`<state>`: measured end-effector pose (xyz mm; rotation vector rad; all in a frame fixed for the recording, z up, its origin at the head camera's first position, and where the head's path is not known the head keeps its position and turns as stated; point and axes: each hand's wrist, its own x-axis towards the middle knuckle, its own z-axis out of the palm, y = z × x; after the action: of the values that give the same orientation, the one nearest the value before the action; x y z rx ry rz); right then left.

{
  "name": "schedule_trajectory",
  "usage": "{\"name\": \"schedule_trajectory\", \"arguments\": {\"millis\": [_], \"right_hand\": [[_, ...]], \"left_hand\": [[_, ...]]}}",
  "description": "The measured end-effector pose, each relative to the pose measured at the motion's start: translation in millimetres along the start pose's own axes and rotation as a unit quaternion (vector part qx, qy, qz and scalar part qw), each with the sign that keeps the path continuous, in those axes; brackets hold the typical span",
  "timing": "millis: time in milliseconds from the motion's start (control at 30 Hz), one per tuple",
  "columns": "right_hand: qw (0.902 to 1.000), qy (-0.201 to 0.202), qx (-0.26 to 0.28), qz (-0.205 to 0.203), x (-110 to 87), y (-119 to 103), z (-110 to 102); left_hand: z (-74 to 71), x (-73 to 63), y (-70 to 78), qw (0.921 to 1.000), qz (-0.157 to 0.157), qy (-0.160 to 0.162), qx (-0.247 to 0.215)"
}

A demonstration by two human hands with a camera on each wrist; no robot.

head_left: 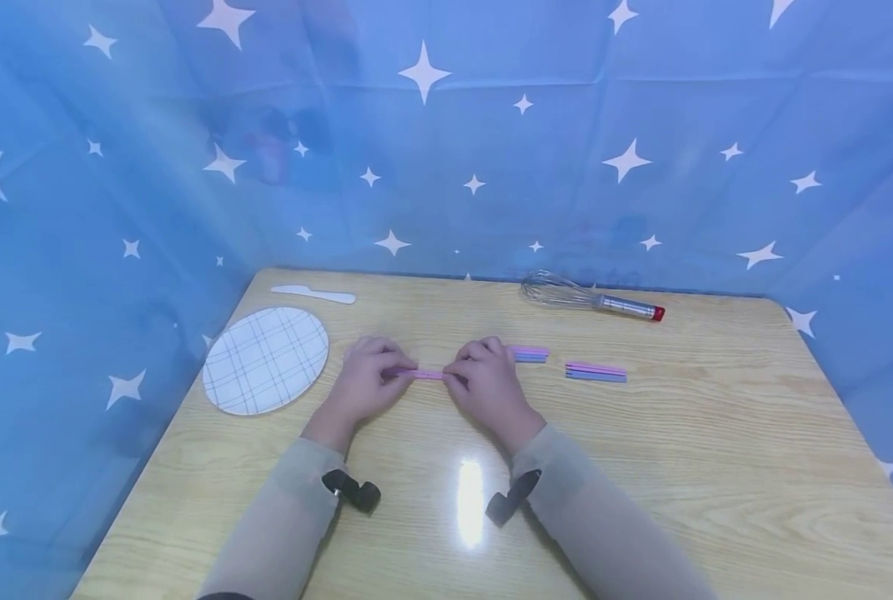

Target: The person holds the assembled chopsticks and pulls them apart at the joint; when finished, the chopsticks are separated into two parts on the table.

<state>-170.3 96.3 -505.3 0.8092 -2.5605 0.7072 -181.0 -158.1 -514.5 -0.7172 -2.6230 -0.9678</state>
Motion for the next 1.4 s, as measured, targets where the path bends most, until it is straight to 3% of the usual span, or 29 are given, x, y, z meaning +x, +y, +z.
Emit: {"name": "schedule_trajectory", "arguments": {"millis": [433,700,967,1200,1400], "right_hand": [[0.9970,-0.050,0.028,0.052,1.7,-6.2,-3.0],[0.9961,-0.062,0.027,0.057,2.3,-6.3,-3.0],[0.9955,-0.072,0.009,0.061,1.9,-3.9,-1.1],[0.9959,-0.053,0.033,0.065,1.2,-2.3,-2.2],[0.9982,-0.029,0.025,0.047,-0.2,0.4,-1.2]], "left_hand": [[-0.9,1.8,1.6,0.9993,-0.034,-0.008,-0.009],[-0.7,3.1,2.4,0.9985,-0.052,-0.005,-0.017],[1.3,1.8,1.0,0.9995,-0.022,0.009,-0.022],[2.2,2.3,2.3,0.9993,-0.005,0.030,-0.020],[3.7,3.2,7.5,0.9982,0.013,0.052,0.026]]}}
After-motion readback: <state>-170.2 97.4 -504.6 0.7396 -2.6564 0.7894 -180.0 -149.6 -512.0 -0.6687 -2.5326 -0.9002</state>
